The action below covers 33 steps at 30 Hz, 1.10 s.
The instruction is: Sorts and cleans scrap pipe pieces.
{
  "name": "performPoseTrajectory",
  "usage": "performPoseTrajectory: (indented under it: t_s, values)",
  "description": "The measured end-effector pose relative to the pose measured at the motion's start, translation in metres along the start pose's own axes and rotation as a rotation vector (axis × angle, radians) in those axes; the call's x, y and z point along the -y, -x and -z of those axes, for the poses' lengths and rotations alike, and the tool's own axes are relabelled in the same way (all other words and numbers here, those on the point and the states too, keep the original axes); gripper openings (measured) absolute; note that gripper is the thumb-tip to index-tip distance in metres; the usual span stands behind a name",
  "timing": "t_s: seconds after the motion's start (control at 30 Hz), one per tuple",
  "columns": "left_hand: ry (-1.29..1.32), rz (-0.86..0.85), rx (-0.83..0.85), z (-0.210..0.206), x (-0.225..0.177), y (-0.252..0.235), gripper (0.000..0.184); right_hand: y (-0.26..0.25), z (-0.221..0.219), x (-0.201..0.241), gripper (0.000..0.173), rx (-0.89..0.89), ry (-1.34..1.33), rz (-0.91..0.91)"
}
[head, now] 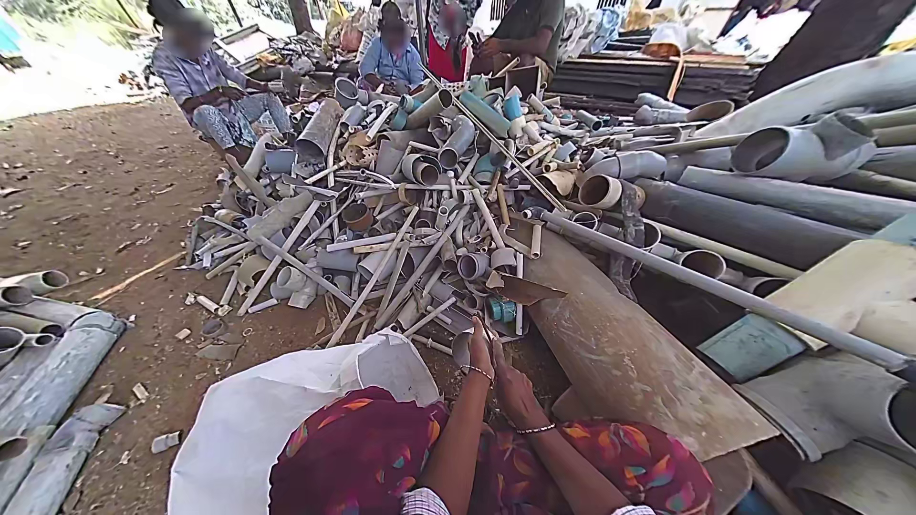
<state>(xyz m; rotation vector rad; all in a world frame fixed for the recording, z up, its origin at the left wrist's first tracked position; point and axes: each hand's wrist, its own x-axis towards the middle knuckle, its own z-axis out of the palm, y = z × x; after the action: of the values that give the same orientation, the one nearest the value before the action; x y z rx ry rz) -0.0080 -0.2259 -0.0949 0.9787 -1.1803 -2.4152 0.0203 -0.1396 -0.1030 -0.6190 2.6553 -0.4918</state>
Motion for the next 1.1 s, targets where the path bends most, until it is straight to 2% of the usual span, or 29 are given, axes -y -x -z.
performPoseTrajectory:
  t_s: [0.07, 0.27, 0.4, 0.5, 0.67, 0.8, 0.93, 1.1]
  values:
    - [0.023, 0.010, -0.016, -0.001, 0.000, -0.002, 0.058, 0.005, -0.002, 0.001, 0.065, -0.013, 0.011, 0.035]
    - [-0.047, -0.004, 0.031, 0.000, 0.000, 0.003, 0.062, -0.005, 0.001, -0.002, 0.075, 0.025, -0.004, -0.051]
    - [-0.015, 0.003, -0.018, -0.002, 0.001, 0.001, 0.058, 0.001, 0.003, 0.002, 0.070, 0.036, 0.020, -0.015]
    - [-0.062, -0.001, 0.011, 0.001, 0.001, 0.004, 0.063, -0.005, 0.004, -0.001, 0.073, 0.037, 0.002, -0.067]
    - [-0.025, 0.005, -0.027, -0.002, 0.000, 0.001, 0.059, 0.002, 0.001, 0.002, 0.073, 0.015, 0.015, 0.018]
    - [-0.072, 0.010, 0.013, 0.003, 0.003, 0.001, 0.064, -0.005, 0.007, 0.000, 0.075, 0.061, -0.025, -0.078]
    - [-0.038, 0.002, -0.019, -0.002, 0.003, 0.000, 0.060, 0.003, 0.004, 0.003, 0.068, 0.021, 0.008, -0.003]
    - [-0.098, -0.006, 0.033, 0.003, 0.005, 0.004, 0.065, -0.008, 0.007, -0.001, 0.076, 0.073, -0.016, -0.104]
